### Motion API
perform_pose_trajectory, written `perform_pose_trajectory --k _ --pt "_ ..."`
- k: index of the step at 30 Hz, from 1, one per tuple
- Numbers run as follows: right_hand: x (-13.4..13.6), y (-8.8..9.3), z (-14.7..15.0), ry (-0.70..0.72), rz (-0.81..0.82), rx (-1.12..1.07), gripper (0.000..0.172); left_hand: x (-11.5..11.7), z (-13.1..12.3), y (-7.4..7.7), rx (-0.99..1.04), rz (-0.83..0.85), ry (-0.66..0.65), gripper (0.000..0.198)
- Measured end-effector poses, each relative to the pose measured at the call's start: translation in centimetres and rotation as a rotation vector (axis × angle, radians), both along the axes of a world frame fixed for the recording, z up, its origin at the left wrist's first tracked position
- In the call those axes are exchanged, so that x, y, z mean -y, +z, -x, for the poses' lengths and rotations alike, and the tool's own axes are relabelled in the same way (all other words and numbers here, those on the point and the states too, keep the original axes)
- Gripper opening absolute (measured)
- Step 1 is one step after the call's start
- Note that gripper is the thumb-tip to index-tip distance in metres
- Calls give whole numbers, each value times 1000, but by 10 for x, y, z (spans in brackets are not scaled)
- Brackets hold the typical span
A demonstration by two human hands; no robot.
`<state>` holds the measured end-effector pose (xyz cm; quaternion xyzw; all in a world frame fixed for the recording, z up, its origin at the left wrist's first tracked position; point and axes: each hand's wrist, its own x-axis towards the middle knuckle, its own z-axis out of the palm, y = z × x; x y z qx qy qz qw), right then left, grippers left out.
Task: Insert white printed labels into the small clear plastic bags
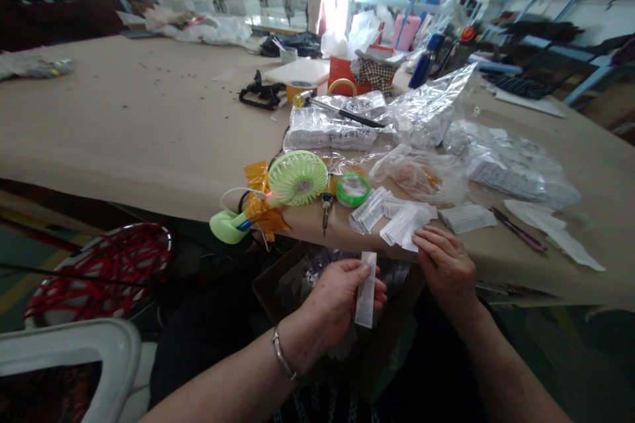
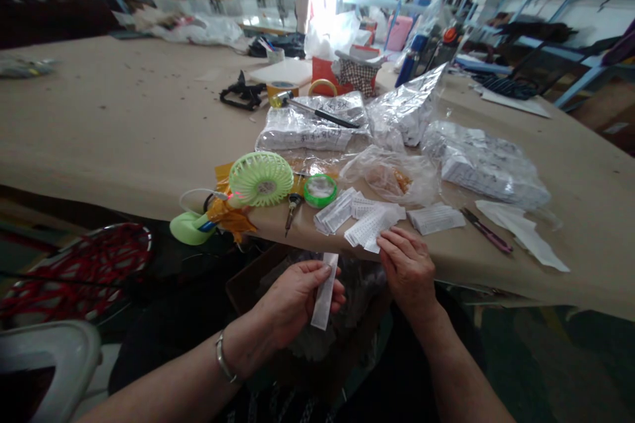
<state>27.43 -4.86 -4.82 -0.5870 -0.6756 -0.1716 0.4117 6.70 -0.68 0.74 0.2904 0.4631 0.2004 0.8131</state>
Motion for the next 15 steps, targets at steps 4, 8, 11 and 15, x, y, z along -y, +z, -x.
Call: perform_pose_trajectory --k 4,8,11,15 --pt "9 11 9 76 -52 -165 22 0 -5 3 6 52 -25 16" --pt "23 22 38 396 27 -84 23 1 -8 7 128 54 -12 14" --pt "30 20 55 501 103 9 20 2 -8 8 183 50 49 7" --pt "31 14 61 492 140 37 17 4 -7 4 223 64 71 10"
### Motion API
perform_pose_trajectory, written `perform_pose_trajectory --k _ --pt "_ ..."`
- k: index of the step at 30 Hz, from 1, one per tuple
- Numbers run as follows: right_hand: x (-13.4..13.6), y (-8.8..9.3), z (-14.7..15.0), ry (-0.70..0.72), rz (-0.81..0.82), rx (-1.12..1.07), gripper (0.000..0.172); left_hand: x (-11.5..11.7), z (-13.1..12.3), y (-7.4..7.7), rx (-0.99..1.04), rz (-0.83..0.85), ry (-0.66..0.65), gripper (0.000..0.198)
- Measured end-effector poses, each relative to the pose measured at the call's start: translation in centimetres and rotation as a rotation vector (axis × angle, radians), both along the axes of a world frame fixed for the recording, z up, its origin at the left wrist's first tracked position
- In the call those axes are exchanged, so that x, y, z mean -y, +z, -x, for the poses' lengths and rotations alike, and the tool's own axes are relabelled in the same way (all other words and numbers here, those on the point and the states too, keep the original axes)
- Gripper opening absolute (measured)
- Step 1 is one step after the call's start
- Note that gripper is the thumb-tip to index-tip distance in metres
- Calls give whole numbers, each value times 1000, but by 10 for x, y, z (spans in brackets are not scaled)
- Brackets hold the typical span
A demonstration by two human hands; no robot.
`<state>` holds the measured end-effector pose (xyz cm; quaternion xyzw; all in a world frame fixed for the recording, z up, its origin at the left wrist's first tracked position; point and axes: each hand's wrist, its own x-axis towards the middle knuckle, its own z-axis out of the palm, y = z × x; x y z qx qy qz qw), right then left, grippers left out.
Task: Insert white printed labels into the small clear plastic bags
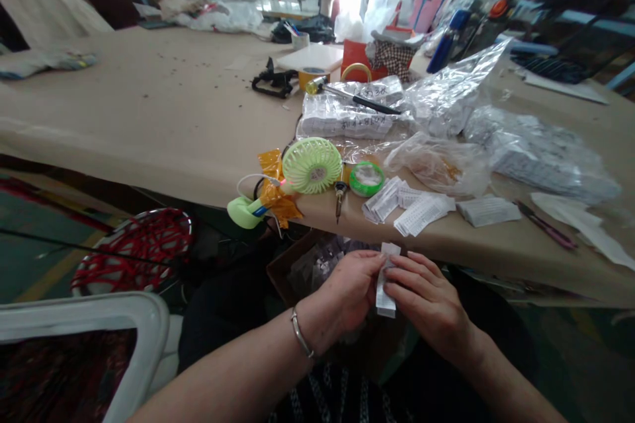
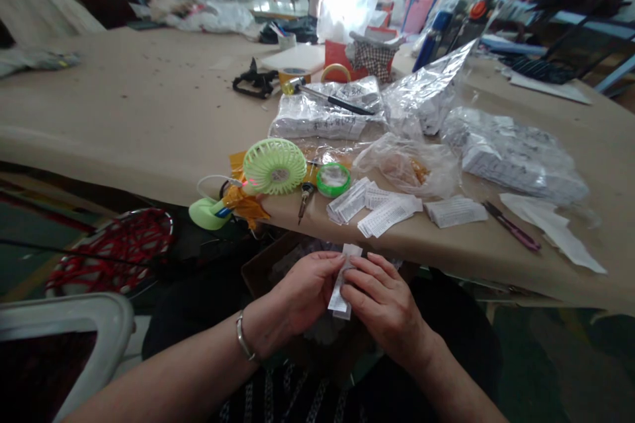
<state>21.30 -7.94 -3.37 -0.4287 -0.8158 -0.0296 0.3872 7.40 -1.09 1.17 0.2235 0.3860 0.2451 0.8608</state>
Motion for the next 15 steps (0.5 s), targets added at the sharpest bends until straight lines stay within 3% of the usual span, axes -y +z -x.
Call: perform_pose_trajectory --k 8,10,13,15 --pt "2 6 -10 -3 11 2 26 3 -2 -2 -60 9 15 8" --pt "2 3 -30 -169 7 -8 36 3 -2 -1 -137 14 -27 7" --pt "0 -7 -72 -624 -14 44 52 3 -1 -1 -240 24 -79 9" --pt "0 -15 -96 -829 22 162 63 3 0 -3 -260 26 -100 9"
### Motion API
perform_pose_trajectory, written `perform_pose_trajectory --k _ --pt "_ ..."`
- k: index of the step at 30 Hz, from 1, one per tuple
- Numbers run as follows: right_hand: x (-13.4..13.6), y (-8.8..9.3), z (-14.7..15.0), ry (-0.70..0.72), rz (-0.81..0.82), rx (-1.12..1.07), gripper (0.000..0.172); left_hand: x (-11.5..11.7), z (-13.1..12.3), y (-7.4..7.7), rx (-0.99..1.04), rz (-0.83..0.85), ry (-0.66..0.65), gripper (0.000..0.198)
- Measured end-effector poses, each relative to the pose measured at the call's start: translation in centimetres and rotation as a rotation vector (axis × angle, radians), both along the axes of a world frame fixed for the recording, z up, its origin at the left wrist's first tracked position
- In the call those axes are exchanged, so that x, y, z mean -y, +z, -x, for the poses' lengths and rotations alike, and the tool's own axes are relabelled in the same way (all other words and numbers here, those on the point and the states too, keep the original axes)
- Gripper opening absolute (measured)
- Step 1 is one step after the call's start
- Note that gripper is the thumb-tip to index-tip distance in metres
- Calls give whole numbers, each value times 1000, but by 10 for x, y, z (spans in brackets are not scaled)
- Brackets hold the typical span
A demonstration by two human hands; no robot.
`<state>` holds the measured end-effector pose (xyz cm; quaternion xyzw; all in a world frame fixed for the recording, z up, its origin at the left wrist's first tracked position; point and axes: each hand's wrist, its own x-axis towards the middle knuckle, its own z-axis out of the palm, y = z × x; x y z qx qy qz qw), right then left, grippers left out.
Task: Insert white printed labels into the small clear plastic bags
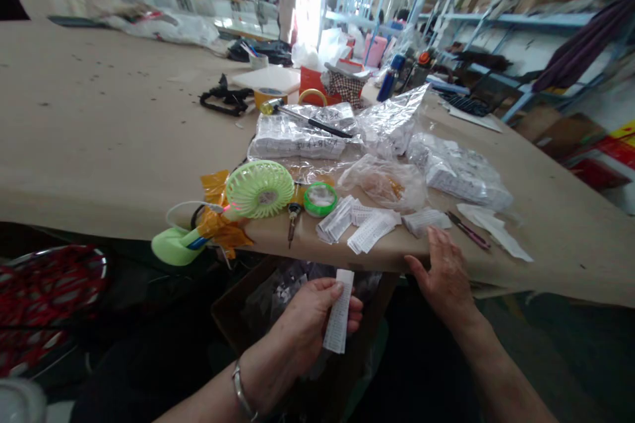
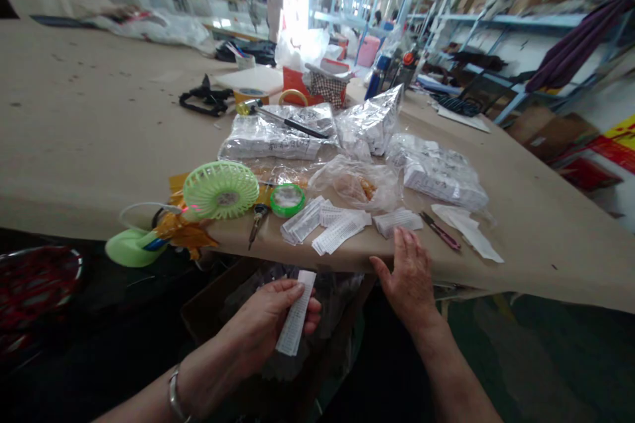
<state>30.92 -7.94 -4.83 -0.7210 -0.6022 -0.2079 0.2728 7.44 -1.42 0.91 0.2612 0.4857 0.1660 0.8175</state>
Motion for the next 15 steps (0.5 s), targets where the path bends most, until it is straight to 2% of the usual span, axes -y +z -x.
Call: perform_pose_trajectory --k 2,4,9,11,13,15 --pt "2 -7 -16 -39 78 86 61 1 1 -2 -11 0 -19 8" --pt "7 -11 -26 3 92 121 49 2 2 -3 -23 0 -24 7" --pt "19 -8 -31 131 -65 23 19 2 4 -2 -44 -22 -24 7" --pt "22 -2 -21 156 -132 -69 13 2 4 1 -51 -24 -28 8" --pt "22 5 1 198 -183 -185 13 3 4 3 -52 -19 -36 10" --pt "21 12 33 342 -196 -301 18 4 4 4 -36 -13 -36 12"
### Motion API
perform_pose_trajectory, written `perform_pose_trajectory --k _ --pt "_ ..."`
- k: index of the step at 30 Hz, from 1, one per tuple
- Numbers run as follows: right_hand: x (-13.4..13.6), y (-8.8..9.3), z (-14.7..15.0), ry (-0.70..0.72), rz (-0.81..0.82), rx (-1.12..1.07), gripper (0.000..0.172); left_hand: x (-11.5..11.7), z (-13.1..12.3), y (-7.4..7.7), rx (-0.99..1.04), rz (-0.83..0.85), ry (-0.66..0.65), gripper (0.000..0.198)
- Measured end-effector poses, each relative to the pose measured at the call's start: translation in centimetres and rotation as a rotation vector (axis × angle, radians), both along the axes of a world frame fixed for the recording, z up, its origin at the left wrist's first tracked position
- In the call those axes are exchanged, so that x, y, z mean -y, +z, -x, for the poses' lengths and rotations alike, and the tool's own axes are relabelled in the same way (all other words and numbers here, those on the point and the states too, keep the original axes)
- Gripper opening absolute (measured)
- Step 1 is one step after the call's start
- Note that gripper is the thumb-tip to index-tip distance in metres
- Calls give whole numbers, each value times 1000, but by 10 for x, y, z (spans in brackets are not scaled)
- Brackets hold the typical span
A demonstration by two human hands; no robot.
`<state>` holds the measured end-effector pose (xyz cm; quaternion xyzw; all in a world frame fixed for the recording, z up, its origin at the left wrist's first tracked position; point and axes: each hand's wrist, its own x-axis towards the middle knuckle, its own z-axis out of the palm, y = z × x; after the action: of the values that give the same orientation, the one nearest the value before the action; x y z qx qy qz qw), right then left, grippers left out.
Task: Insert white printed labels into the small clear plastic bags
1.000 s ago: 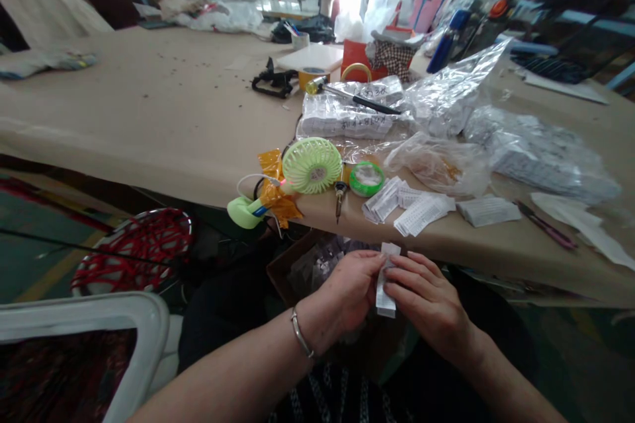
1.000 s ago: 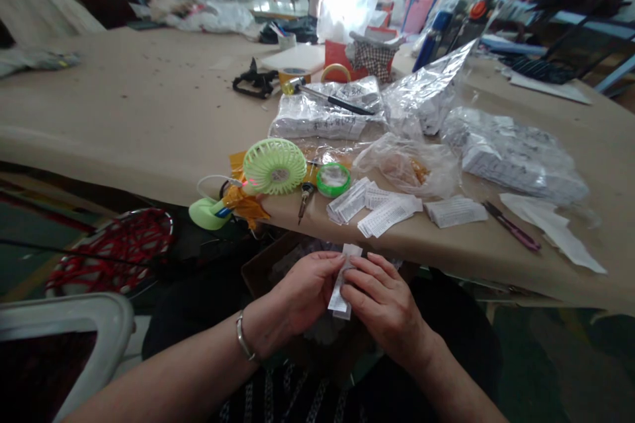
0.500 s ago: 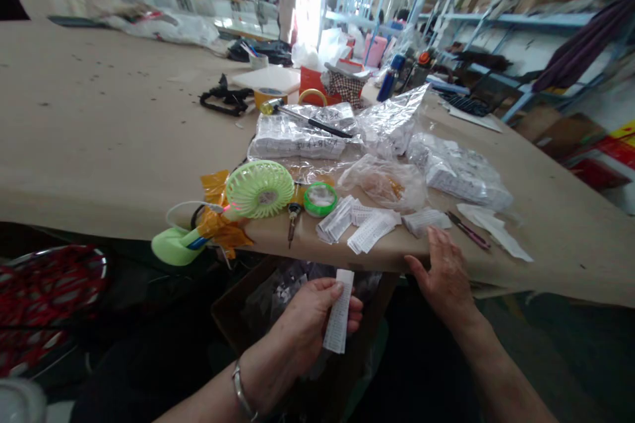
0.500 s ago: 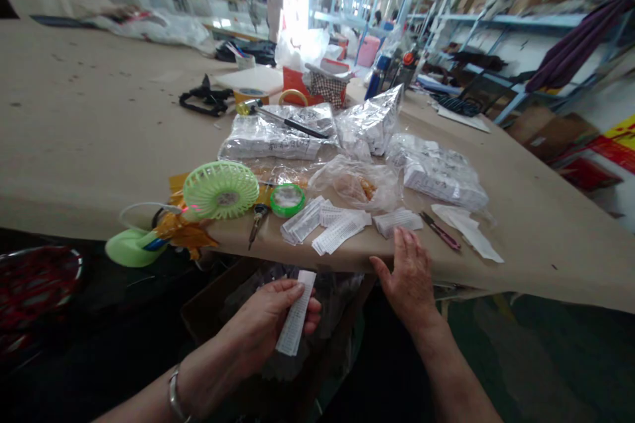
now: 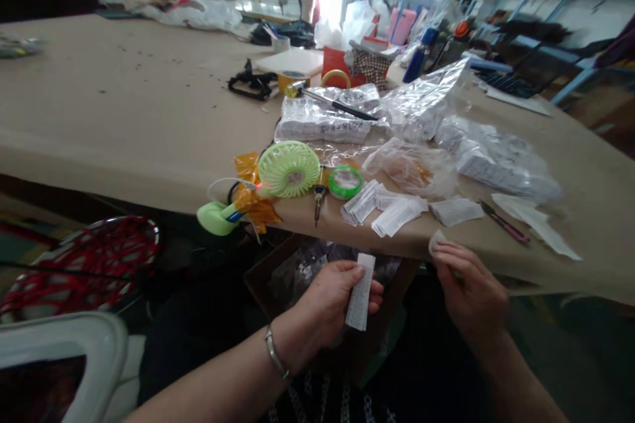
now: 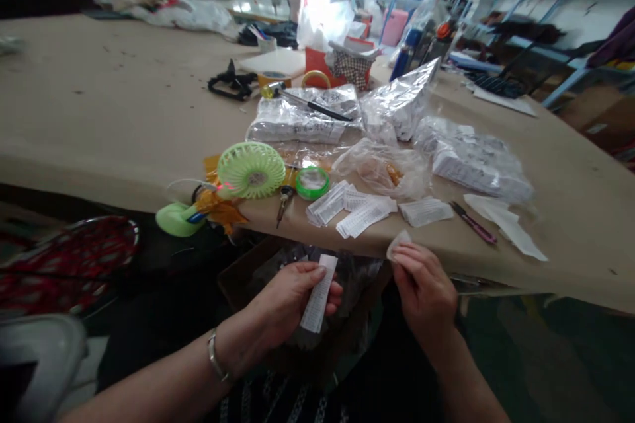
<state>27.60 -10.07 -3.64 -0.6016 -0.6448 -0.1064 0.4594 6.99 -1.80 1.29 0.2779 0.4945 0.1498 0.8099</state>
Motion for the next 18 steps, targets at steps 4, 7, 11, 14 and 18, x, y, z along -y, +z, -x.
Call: perform_pose_trajectory --k 4,7,11,14,18 --pt "-5 7 64 404 33 7 24 0 2 -6 120 -24 111 11" --pt "-12 5 89 484 49 48 22 -1 7 -12 190 -57 223 11" --pt "-20 2 98 540 51 68 20 -3 15 -15 213 -44 273 10" --pt "-23 2 98 572 71 84 20 -4 19 -13 211 -6 322 10" --pt "-25 1 97 591 80 129 18 -5 20 -8 228 35 346 11"
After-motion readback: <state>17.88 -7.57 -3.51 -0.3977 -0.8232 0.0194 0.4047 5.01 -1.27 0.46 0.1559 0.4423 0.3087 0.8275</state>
